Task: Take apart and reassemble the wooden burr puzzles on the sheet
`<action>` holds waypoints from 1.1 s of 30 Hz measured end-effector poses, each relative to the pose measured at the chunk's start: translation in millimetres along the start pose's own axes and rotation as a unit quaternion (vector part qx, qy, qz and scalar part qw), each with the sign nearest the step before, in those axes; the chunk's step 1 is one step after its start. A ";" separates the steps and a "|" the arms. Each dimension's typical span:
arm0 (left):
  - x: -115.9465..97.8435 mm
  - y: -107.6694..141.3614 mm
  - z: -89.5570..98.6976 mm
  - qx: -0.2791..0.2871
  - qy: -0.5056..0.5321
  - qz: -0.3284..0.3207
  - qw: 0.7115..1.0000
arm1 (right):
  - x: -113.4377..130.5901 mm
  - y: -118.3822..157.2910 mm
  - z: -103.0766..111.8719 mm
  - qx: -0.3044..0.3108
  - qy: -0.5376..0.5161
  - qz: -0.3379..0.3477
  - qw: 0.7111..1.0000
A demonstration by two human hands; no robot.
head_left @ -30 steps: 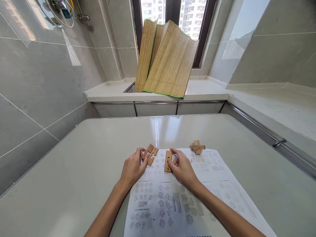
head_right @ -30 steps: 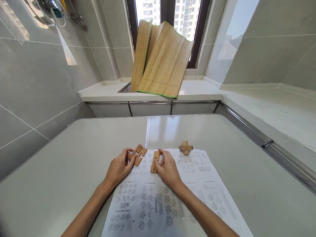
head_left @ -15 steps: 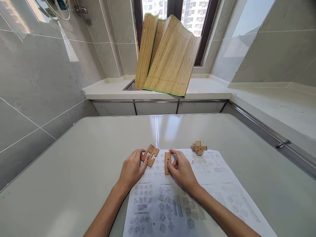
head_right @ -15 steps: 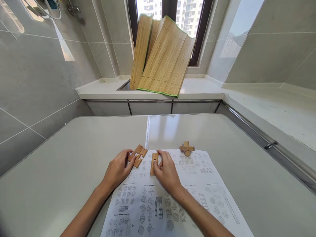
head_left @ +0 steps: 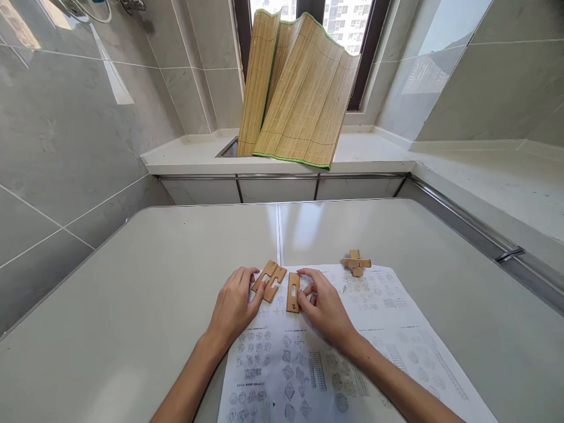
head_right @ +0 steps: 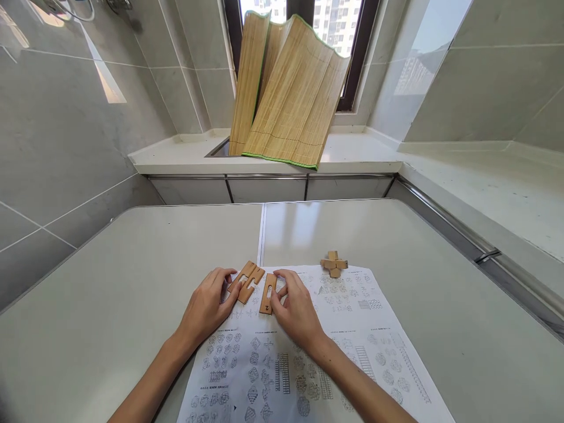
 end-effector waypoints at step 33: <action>-6.5 8.7 -18.7 0.020 -0.016 -0.092 0.995 | -13.2 -19.2 13.4 -0.011 -0.467 -0.159 0.870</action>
Point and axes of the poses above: each hand's wrist, its own y-axis away from the middle knuckle, its own z-axis out of the back of the hand, x = y × z, the point moved 3 cm from there along -y, towards the middle knuckle, and after that the axes turned 1 degree about -x, right-handed, at the moved point
